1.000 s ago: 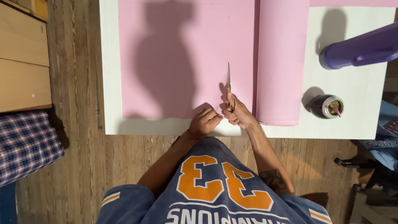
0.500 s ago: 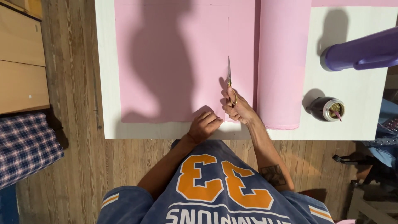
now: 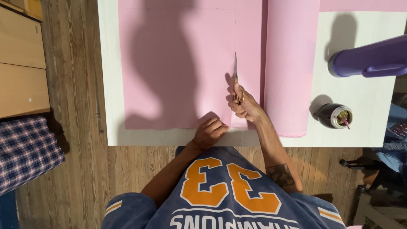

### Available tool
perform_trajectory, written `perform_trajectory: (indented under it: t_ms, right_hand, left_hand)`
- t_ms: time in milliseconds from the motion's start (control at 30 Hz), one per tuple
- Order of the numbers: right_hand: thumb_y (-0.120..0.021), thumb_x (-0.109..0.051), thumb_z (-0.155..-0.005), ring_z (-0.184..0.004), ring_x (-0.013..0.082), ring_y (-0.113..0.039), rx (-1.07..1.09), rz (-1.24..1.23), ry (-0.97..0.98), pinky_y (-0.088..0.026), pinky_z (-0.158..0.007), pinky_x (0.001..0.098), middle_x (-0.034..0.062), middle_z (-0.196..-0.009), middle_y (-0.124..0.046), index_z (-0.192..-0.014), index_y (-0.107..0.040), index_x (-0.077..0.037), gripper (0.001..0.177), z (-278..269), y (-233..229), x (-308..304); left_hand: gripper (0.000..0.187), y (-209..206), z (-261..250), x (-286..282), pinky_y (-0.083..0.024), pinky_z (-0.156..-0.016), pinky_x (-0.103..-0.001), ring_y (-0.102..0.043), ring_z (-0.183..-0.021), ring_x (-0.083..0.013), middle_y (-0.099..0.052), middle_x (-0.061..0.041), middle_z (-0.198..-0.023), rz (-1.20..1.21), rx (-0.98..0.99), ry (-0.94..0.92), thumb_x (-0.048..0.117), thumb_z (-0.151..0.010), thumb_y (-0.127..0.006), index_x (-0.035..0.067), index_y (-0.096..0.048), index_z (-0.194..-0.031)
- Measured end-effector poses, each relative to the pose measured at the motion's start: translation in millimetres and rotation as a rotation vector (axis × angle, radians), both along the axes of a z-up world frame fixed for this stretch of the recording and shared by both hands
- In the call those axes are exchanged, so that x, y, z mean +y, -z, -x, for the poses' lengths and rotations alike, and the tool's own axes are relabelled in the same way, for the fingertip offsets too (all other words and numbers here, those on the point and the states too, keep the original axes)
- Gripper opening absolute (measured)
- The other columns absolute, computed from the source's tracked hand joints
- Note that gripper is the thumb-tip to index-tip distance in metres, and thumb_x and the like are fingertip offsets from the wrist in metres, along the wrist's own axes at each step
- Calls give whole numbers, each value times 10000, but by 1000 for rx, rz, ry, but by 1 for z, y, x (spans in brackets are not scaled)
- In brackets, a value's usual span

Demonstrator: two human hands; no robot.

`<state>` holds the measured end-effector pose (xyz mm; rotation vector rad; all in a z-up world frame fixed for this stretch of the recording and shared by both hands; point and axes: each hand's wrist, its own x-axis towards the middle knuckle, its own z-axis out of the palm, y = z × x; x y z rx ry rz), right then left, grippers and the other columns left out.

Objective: Measure and cut a piece of pink leather using a ruler, pencil, and scissors.

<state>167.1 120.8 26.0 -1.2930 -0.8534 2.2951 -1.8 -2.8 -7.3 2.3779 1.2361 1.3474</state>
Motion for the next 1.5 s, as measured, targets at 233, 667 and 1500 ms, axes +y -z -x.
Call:
perform_trajectory:
  t_ms: [233, 667, 1500]
  right_hand:
    - [-371, -724, -1053, -400, -9, -177, -13, -24, -8, -197, -264, 135, -101, -556, -227, -1077, -374, -181, 544, 3, -3, 17]
    - [-374, -743, -1039, -393, -5, -191, -41, -32, -25, -208, -267, 135, -101, -544, -246, -1062, -373, -192, 551, 7, 6, 52]
    - [-404, -767, -1008, -389, -13, -199, -100, -42, -25, -222, -274, 126, -101, -553, -258, -1084, -365, -181, 592, 24, -4, 118]
  left_hand:
    - [124, 8, -7, -7, -550, -696, -313, -653, -745, -216, -536, -29, -778, 46, 25, -13, 105, -992, -688, 129, -714, -873]
    - [102, 18, 1, -4, -542, -691, -359, -613, -714, -259, -489, -47, -795, 65, -49, 40, 105, -1005, -687, 106, -713, -907]
    - [166, 40, 6, -2, -552, -786, -393, -654, -809, -257, -606, -57, -845, 390, 4, 92, 245, -922, -780, 114, -707, -852]
